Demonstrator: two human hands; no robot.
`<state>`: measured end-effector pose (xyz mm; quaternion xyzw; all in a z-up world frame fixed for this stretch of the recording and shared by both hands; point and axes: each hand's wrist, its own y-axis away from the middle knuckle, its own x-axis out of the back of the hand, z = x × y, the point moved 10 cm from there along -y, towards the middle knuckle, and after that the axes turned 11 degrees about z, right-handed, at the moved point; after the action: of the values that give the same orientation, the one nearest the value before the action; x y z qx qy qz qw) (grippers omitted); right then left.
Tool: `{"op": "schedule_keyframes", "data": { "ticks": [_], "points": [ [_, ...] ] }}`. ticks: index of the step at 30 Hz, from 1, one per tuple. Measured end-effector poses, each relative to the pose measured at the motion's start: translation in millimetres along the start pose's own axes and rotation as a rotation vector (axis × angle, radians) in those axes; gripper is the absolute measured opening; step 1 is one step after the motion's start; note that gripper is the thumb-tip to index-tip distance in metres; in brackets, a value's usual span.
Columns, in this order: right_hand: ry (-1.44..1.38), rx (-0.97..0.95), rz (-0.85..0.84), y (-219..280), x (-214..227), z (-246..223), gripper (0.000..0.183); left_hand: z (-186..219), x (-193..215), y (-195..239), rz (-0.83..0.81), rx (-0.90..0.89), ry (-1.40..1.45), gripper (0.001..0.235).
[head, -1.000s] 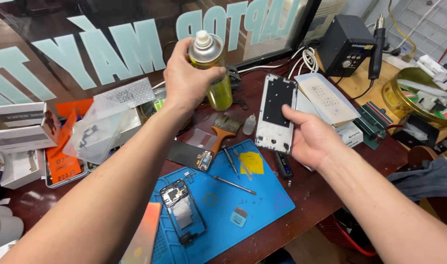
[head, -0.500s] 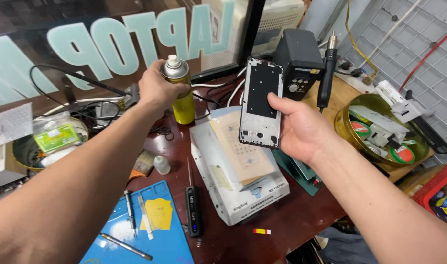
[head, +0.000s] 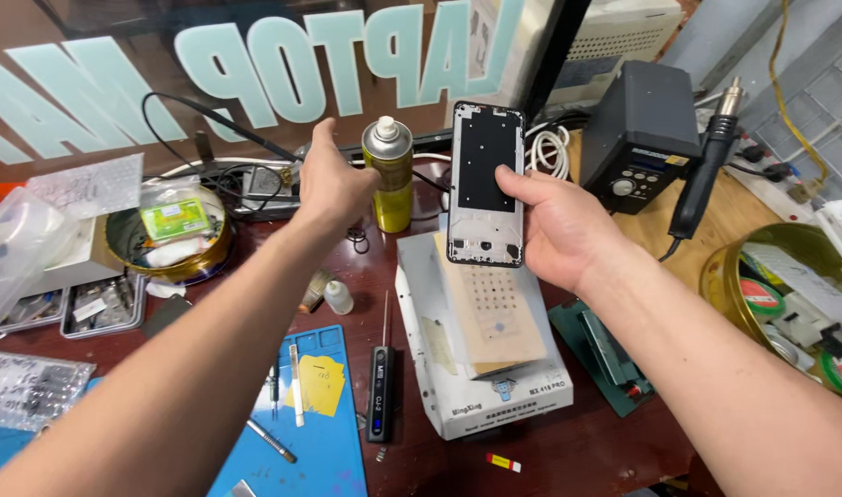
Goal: The person cleans the back of a disassembled smartphone with a cloth, then uses a screwdriver to remove screws from the frame. The person applies adhesive to the edges of the phone frame and wipes it with a cloth.
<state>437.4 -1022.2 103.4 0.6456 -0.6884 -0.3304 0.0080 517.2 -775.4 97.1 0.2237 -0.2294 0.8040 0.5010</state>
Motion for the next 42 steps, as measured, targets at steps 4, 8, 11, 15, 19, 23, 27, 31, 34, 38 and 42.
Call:
{"op": "schedule_keyframes", "data": {
  "ticks": [4, 8, 11, 15, 19, 23, 27, 31, 34, 38, 42],
  "points": [
    [0.157, 0.085, -0.086, 7, -42, 11, 0.026, -13, -23, 71, -0.432, 0.576, 0.880, 0.055],
    [0.250, 0.145, -0.163, 6, -56, 29, 0.027, -1, -14, 113, -0.566, 0.606, 0.978, 0.024],
    [0.255, 0.234, -0.224, -10, -65, 12, 0.027, -7, 1, 121, -0.495, 0.696, 1.010, 0.019],
    [0.761, 0.757, -0.054, -43, -77, -49, 0.022, -21, 27, 139, -0.457, 0.706, 1.093, 0.021],
    [0.985, 0.985, -0.142, -72, -117, -69, 0.020, -33, 44, 157, -0.412, 0.735, 1.044, 0.021],
    [1.307, 1.180, -0.145, -85, -138, -67, 0.013, -32, 42, 167, -0.417, 0.795, 1.072, 0.023],
    [1.383, 1.554, -0.200, -73, -144, -57, 0.012, -31, 33, 172, -0.458, 0.764, 1.118, 0.022],
    [1.343, 1.646, -0.229, -80, -138, -52, 0.007, -30, 16, 181, -0.541, 0.670, 1.068, 0.026],
    [1.330, 1.693, -0.279, -81, -138, -49, 0.006, -38, 3, 189, -0.510, 0.665, 0.958, 0.026],
    [1.337, 1.707, -0.330, -80, -137, -51, 0.006, -43, -21, 201, -0.509, 0.720, 0.861, 0.026],
    [1.328, 1.704, -0.323, -77, -141, -49, 0.006, -35, -53, 209, -0.587, 0.753, 0.954, 0.027]
  ]
}}
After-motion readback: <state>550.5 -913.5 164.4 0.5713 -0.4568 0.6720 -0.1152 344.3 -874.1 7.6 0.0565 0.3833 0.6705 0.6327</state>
